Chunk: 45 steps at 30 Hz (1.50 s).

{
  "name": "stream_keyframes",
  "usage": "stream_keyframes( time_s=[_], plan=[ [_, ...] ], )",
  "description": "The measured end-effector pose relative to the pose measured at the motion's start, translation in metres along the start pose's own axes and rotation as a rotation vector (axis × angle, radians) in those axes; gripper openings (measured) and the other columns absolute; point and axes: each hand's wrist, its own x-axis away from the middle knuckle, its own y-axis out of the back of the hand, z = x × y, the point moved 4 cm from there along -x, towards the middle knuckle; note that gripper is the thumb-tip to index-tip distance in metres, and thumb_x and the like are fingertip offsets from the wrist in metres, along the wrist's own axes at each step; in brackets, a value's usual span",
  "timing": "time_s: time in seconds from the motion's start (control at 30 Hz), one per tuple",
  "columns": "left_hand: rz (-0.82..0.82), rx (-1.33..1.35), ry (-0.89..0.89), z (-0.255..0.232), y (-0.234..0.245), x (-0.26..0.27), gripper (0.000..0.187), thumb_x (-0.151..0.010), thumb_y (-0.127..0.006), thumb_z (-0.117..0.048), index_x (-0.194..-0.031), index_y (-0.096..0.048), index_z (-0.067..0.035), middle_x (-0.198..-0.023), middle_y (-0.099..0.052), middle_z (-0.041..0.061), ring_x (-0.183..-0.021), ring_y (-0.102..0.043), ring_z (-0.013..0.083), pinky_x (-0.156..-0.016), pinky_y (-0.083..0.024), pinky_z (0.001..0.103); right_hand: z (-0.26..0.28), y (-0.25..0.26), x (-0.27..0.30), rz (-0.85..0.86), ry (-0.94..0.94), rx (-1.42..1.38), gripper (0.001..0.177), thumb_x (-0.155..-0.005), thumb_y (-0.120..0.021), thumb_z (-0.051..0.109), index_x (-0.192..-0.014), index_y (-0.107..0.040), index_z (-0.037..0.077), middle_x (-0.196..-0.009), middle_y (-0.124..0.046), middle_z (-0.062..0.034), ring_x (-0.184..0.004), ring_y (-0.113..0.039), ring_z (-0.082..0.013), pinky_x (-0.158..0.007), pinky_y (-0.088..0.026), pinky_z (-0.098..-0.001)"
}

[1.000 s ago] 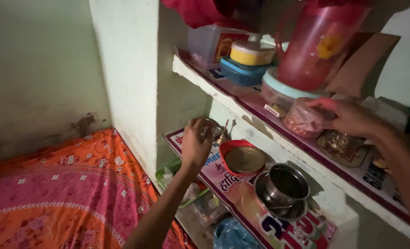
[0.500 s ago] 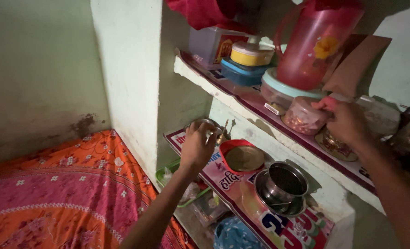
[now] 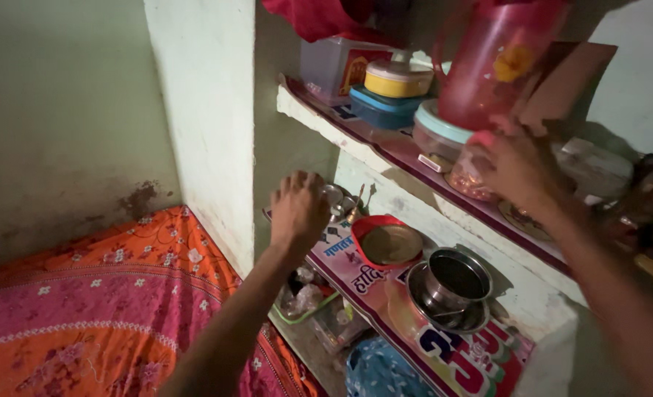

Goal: The person organizes various containers and decorative items on a wall-mounted shelf, then moves to a bed and adjusts blankets and a pillow.

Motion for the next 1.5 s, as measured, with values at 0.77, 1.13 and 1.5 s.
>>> stream_keyframes(
  time_s=[0.77,1.13,1.5],
  plan=[
    [-0.375,-0.259,0.333,0.103,0.149,0.086,0.05,-0.093,-0.072,-0.029,-0.134,-0.055,-0.005,-0.136,-0.057,0.017,-0.13,-0.05,0.0331,-0.114,-0.034,0.056,0.262,-0.042,-0.023,-0.122,0.171,-0.441,0.058,-0.078,-0.082,0.019,-0.13,-0.059,0.008,-0.152,-0.033,-0.0326,-0.136,-0.042,-0.0521,-0.102,-0.045,-0.0563],
    [-0.388,-0.375,0.381,0.134,0.155,0.138,0.076,-0.093,-0.072,-0.033,-0.151,-0.036,0.001,-0.156,-0.038,0.028,-0.15,-0.027,0.0439,-0.12,-0.022,0.059,0.306,-0.081,-0.04,-0.027,0.178,-0.721,0.059,-0.081,-0.084,0.021,-0.133,-0.057,0.01,-0.156,-0.031,-0.0317,-0.14,-0.038,-0.0526,-0.107,-0.046,-0.0552],
    [-0.335,-0.422,0.476,0.172,0.099,0.217,0.075,-0.09,-0.073,-0.023,-0.152,-0.037,0.0,-0.156,-0.036,0.03,-0.151,-0.028,0.0467,-0.12,-0.024,0.06,0.347,-0.171,0.0,0.162,0.278,-0.76,0.058,-0.084,-0.087,0.023,-0.133,-0.059,0.009,-0.158,-0.026,-0.0326,-0.146,-0.031,-0.0514,-0.115,-0.035,-0.0611]
  ],
)
